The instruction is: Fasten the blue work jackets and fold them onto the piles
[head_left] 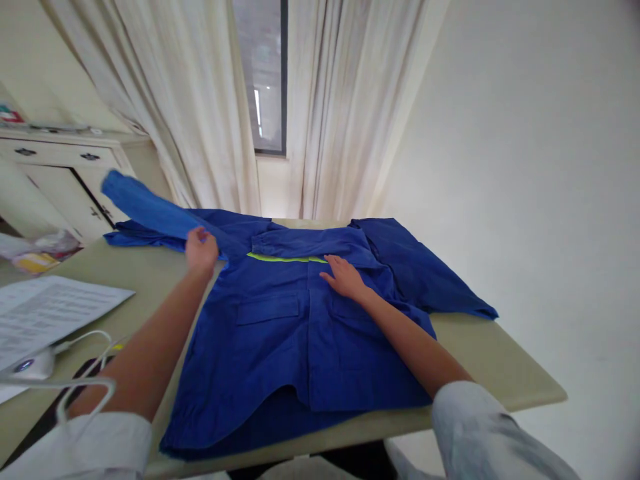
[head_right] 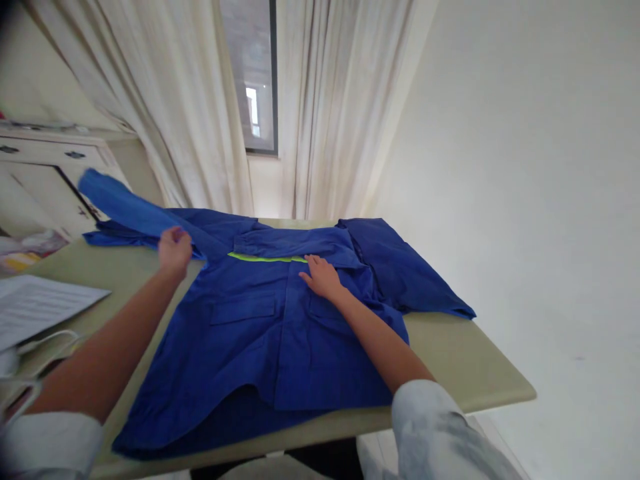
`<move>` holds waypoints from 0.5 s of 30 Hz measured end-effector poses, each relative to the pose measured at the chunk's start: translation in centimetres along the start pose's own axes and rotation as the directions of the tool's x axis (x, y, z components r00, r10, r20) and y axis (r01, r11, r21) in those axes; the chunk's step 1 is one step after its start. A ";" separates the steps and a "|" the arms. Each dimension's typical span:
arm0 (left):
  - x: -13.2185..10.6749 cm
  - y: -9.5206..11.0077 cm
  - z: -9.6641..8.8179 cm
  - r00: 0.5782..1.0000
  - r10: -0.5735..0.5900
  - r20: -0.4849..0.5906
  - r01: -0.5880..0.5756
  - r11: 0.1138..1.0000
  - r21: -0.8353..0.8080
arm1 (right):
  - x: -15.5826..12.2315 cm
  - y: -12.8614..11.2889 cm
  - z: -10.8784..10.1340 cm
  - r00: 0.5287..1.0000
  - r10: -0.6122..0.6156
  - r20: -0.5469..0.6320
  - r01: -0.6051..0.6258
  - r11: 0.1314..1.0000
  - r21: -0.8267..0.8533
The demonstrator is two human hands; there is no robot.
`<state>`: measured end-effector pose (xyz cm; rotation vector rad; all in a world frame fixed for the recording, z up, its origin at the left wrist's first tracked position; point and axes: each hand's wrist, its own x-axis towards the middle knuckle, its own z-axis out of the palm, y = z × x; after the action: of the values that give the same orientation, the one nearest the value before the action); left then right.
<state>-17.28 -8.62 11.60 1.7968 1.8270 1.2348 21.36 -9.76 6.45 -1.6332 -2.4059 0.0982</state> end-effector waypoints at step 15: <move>-7.9 -4.1 8.4 0.999 -0.043 -0.015 0.043 0.769 0.638 | 9.0 5.9 -4.5 0.763 0.453 -0.461 -0.347 0.889 0.300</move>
<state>-12.53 -12.22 0.93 2.0406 2.4790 0.6056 24.53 0.47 11.07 -1.7744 -1.5671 -0.0339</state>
